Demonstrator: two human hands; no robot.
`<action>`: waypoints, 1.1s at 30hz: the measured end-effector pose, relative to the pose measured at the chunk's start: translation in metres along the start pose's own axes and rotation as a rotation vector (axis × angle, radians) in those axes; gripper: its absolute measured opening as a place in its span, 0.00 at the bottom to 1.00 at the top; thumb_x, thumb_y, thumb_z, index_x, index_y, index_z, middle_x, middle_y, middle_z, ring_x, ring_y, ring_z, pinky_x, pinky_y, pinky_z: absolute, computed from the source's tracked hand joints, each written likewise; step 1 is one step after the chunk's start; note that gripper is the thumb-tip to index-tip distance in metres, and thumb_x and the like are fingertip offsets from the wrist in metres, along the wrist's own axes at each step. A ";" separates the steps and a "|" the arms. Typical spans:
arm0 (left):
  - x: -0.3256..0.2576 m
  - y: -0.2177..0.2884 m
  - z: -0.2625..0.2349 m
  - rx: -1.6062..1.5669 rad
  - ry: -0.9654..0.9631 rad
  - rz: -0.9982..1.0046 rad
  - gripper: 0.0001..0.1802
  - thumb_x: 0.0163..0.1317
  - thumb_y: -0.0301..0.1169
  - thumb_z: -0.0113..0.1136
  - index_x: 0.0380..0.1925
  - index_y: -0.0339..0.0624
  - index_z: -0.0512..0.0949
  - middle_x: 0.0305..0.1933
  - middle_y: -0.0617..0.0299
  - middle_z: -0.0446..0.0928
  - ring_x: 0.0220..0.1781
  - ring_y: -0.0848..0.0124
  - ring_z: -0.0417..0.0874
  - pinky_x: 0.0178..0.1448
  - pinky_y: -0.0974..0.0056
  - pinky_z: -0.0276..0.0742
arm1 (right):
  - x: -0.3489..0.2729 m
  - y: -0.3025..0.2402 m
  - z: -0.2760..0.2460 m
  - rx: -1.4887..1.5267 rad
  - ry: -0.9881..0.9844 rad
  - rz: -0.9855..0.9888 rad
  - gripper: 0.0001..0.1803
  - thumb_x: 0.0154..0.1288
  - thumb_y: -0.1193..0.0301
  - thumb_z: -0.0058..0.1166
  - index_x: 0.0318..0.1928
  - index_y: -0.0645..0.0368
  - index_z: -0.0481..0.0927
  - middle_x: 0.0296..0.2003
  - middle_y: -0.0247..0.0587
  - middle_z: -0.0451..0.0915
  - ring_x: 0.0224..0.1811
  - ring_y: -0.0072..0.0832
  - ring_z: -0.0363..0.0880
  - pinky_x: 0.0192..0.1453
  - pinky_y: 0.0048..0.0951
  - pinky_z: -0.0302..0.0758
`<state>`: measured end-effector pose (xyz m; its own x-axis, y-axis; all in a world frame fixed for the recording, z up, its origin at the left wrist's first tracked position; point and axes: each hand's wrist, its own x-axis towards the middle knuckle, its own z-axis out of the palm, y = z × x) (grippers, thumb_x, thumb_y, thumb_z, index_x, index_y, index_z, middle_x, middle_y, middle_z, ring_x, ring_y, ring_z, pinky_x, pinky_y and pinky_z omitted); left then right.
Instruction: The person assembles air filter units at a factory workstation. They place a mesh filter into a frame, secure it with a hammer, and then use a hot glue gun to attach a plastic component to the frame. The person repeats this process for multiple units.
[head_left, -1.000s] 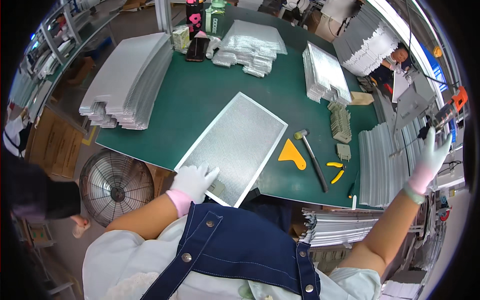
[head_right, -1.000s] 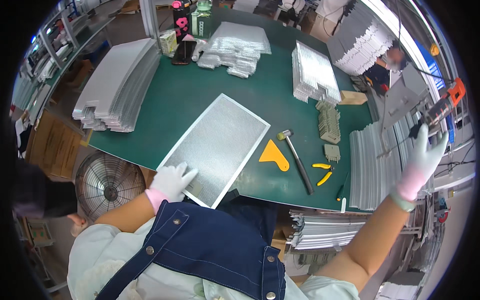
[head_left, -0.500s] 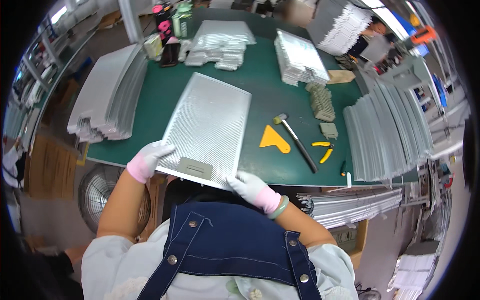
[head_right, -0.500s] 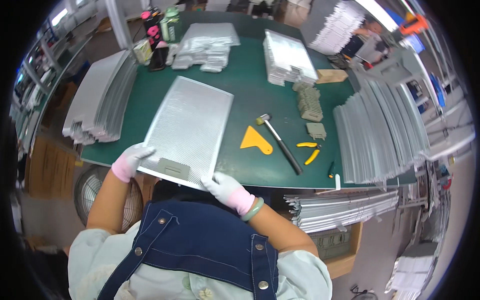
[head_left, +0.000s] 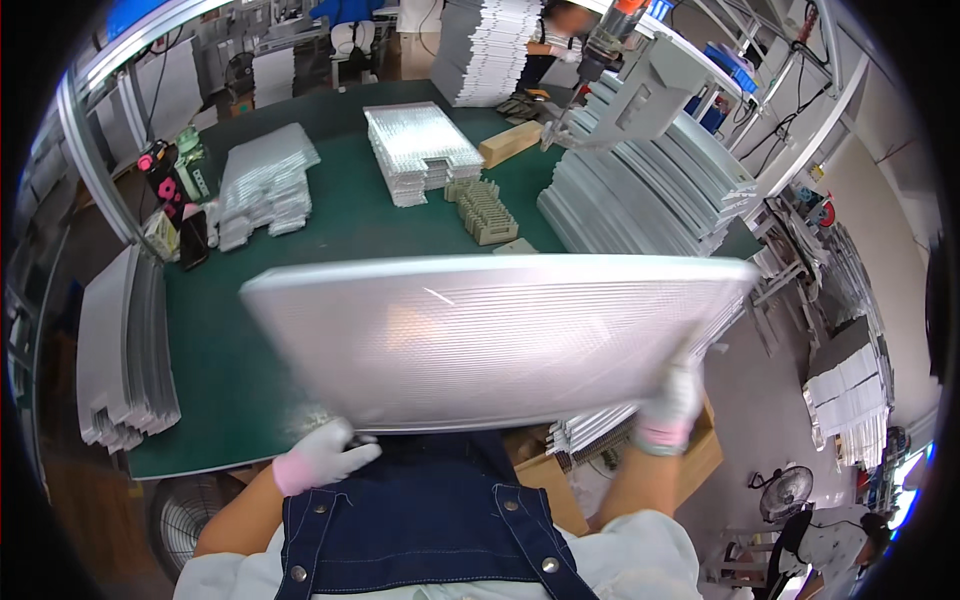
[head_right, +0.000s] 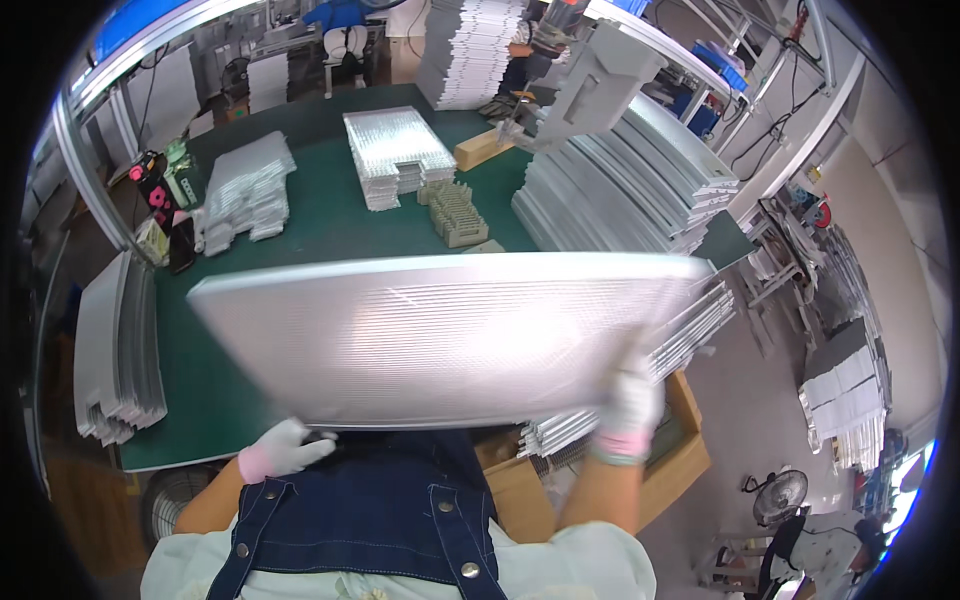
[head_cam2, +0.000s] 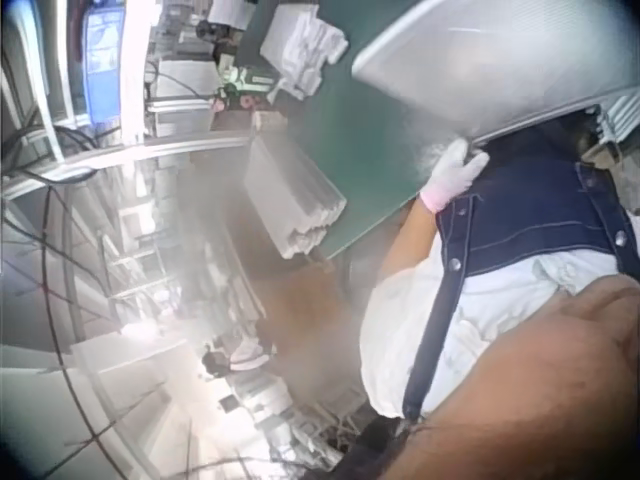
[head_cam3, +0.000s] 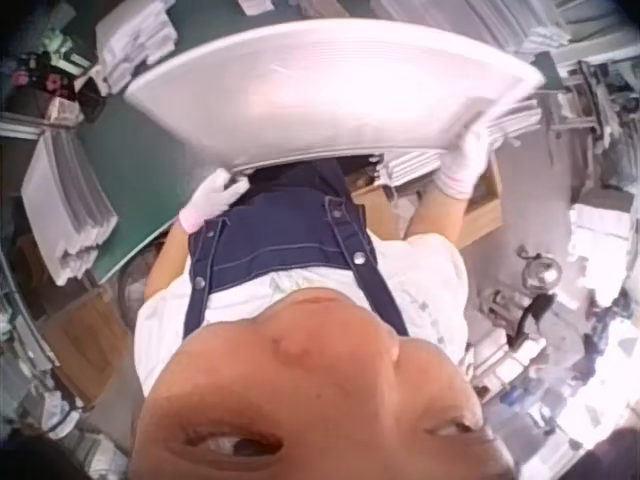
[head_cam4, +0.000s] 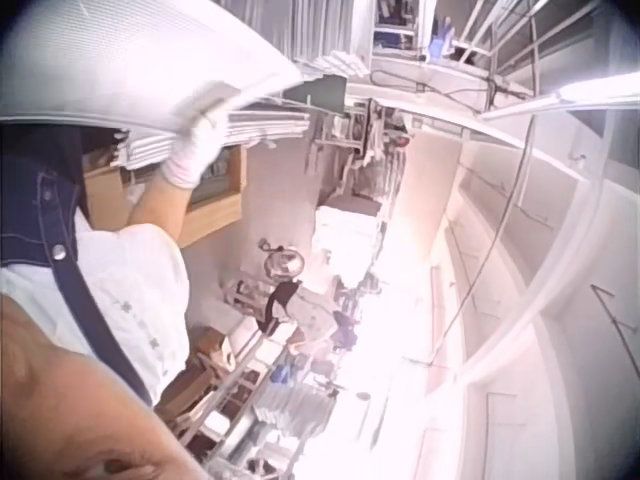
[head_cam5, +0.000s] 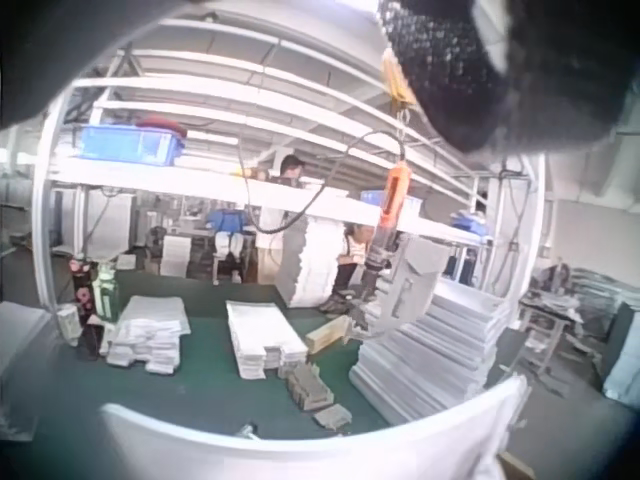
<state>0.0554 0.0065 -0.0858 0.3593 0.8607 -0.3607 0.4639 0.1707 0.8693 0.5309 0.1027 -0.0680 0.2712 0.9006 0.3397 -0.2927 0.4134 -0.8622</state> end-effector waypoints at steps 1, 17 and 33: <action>-0.009 -0.015 -0.003 -0.077 0.074 0.025 0.27 0.71 0.38 0.56 0.64 0.31 0.71 0.58 0.51 0.79 0.55 0.69 0.80 0.63 0.64 0.73 | 0.008 -0.042 0.005 0.061 0.177 -0.037 0.20 0.76 0.60 0.48 0.57 0.62 0.75 0.54 0.41 0.78 0.55 0.31 0.77 0.61 0.38 0.76; 0.016 0.023 -0.012 0.048 0.103 0.130 0.28 0.67 0.31 0.56 0.65 0.27 0.68 0.58 0.48 0.80 0.55 0.67 0.81 0.62 0.63 0.75 | 0.374 -0.130 -0.013 -1.242 0.279 -0.567 0.15 0.66 0.69 0.58 0.51 0.62 0.83 0.41 0.49 0.85 0.44 0.40 0.85 0.52 0.35 0.81; -0.070 -0.020 -0.047 0.312 0.609 0.003 0.27 0.66 0.34 0.58 0.63 0.31 0.72 0.57 0.43 0.79 0.59 0.53 0.81 0.66 0.57 0.74 | 0.403 -0.137 0.009 -1.736 -0.185 -0.523 0.17 0.76 0.70 0.45 0.57 0.65 0.79 0.43 0.46 0.83 0.45 0.32 0.81 0.52 0.32 0.77</action>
<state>-0.0171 -0.0345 -0.0625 -0.1162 0.9929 -0.0247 0.7078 0.1002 0.6992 0.6723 0.4105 0.1905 -0.1178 0.7903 0.6013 0.9897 0.1428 0.0062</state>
